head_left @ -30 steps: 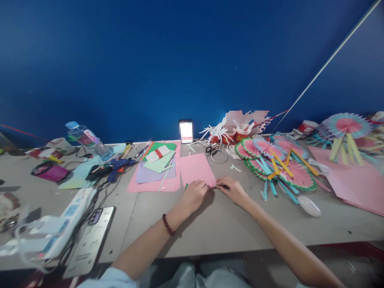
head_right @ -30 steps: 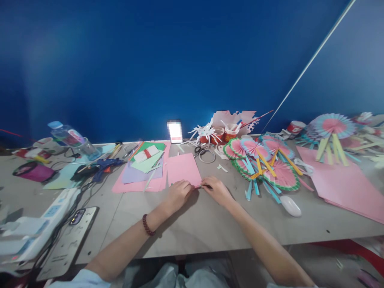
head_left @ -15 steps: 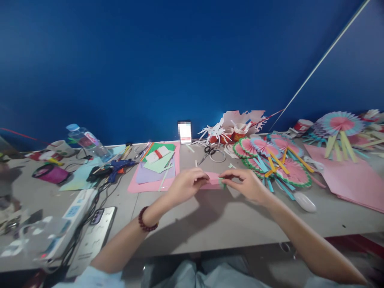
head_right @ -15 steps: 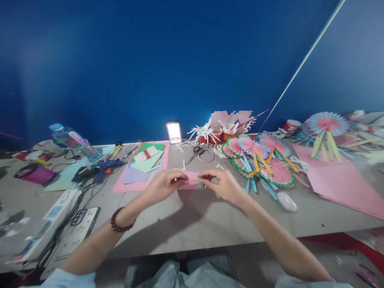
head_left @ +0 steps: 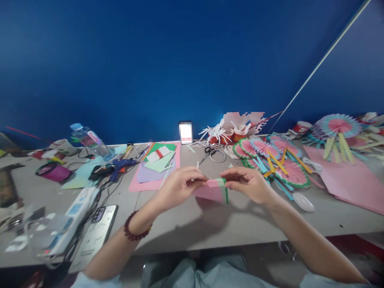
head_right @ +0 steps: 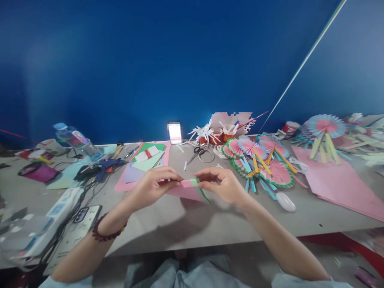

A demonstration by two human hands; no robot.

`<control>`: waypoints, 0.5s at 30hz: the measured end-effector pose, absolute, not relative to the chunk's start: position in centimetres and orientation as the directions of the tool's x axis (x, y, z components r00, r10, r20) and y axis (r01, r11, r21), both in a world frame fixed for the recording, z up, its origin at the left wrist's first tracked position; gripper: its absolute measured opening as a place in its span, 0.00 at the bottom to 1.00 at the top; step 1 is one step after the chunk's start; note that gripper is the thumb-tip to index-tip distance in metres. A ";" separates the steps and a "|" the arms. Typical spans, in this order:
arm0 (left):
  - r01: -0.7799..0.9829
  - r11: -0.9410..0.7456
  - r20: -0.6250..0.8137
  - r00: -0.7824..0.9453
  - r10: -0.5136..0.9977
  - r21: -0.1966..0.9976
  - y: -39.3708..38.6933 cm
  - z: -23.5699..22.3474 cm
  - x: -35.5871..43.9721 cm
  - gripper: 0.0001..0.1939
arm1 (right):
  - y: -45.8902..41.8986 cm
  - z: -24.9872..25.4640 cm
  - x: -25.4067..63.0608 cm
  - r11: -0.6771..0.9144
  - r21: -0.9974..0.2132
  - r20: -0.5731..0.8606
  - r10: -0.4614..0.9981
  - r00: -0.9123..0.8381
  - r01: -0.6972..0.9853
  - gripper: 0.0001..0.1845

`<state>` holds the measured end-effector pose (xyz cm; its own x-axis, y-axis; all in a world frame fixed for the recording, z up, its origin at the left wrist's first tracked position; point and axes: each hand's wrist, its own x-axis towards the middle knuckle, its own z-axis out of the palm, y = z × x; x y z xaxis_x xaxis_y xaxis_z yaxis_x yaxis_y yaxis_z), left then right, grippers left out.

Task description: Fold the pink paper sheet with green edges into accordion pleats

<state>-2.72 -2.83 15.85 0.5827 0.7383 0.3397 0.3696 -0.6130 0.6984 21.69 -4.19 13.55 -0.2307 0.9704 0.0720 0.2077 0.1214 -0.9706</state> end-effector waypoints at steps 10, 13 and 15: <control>0.390 -0.755 0.520 0.555 0.650 0.527 -4.1 15.0 -2.4 0.11 | -4.6 13.9 21.9 0.142 -0.970 0.103 0.975 -0.195 0.197 0.23; 0.444 -0.815 0.601 0.554 0.576 0.371 -4.2 15.0 -2.4 0.11 | -4.7 14.3 21.9 0.162 -0.960 0.121 0.975 -0.185 0.226 0.21; 0.470 -0.830 0.628 0.557 0.544 0.302 -4.4 15.2 -2.5 0.12 | -4.7 14.6 21.8 0.185 -0.951 0.141 0.973 -0.183 0.249 0.19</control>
